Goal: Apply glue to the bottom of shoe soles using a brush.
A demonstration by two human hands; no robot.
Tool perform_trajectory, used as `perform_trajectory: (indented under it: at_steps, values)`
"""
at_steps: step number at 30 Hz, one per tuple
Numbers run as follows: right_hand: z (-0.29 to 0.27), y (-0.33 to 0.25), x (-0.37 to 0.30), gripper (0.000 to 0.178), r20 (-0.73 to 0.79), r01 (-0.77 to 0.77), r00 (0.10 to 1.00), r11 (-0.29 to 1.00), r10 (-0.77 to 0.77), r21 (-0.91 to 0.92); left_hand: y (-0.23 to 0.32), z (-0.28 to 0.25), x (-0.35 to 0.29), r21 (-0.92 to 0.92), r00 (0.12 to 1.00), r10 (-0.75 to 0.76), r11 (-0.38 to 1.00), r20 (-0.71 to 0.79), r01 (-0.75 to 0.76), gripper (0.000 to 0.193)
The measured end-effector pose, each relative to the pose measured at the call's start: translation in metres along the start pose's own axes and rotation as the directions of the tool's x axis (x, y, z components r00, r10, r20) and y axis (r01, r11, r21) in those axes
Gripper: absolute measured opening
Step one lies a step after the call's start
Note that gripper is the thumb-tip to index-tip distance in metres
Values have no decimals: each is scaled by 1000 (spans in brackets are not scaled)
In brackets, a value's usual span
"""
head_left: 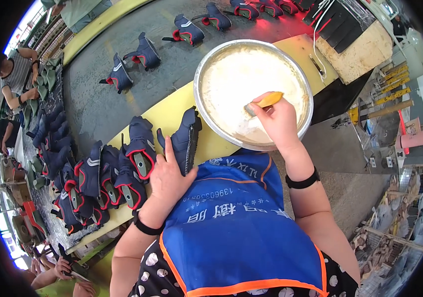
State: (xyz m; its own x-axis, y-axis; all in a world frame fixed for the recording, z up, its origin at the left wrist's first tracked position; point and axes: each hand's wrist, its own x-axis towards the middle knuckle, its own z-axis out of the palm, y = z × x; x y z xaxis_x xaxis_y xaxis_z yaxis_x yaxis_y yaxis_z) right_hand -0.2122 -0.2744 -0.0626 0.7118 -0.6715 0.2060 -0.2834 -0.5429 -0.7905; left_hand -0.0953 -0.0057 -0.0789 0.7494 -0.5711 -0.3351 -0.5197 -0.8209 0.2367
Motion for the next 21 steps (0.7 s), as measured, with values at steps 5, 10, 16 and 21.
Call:
perform_trajectory:
  at_steps: [5,10,16,21]
  values:
    - [-9,-12,5,13,-268,181,959,926,-92,332,-21,26,16,-335,975,66,933,-210,-135,89]
    - [-21,10,1,14,-131,90,987,994,-98,-66,-33,6,1,-987,996,47,140,80,72,69]
    - [-35,-4,-7,15,-263,223,933,969,-244,-106,-14,-32,-19,-975,970,212,165,-116,-152,66]
    - [-41,-27,-18,21,-230,445,856,886,-463,-129,5,-54,-10,-982,940,336,190,51,-14,62]
